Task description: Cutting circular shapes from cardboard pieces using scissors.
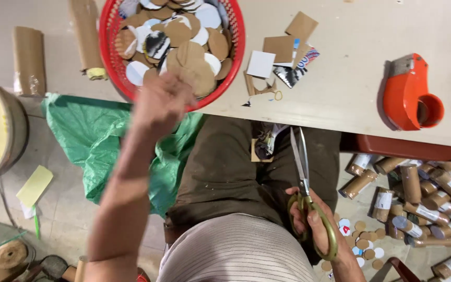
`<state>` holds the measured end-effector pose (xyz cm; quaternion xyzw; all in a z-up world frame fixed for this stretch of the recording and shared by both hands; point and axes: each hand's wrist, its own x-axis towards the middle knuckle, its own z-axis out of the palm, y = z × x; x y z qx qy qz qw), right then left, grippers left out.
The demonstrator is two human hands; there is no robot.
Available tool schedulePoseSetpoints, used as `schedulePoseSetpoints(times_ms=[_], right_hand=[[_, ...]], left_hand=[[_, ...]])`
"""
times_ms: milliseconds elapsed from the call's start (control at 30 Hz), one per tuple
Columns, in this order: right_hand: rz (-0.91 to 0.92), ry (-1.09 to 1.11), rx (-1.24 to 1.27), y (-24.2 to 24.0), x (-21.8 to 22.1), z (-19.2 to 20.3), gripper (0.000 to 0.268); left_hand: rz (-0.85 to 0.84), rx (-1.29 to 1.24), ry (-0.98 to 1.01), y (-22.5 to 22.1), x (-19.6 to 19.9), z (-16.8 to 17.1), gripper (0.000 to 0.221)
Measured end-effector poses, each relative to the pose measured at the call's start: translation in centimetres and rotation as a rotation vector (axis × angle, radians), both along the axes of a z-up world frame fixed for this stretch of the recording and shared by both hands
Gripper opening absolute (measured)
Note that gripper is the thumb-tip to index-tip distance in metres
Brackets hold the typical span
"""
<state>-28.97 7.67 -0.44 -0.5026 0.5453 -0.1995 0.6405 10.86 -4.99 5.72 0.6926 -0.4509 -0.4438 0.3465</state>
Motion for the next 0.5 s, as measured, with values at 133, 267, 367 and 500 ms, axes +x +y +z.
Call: schedulePoseSetpoints(times_ms=[133,267,367,500], right_hand=[[-0.064,-0.131,0.102,-0.3,0.2,0.4,0.109],[-0.062,-0.127,0.099,-0.4,0.4,0.4,0.111],[-0.016,-0.13,0.112,-0.9,0.7,1.4,0.114],[0.01,-0.114,0.118,-1.1,0.4,2.2,0.118]], left_hand=[[-0.004,-0.079,-0.582,-2.4,0.5,3.1,0.067],[-0.136,-0.294,-0.541,-4.4,-5.2,0.4,0.062],[-0.372,-0.353,-0.565,-6.2,-10.1,-4.7,0.056],[-0.377,-0.495,-1.054,-11.5,-13.3,-13.2,0.073]])
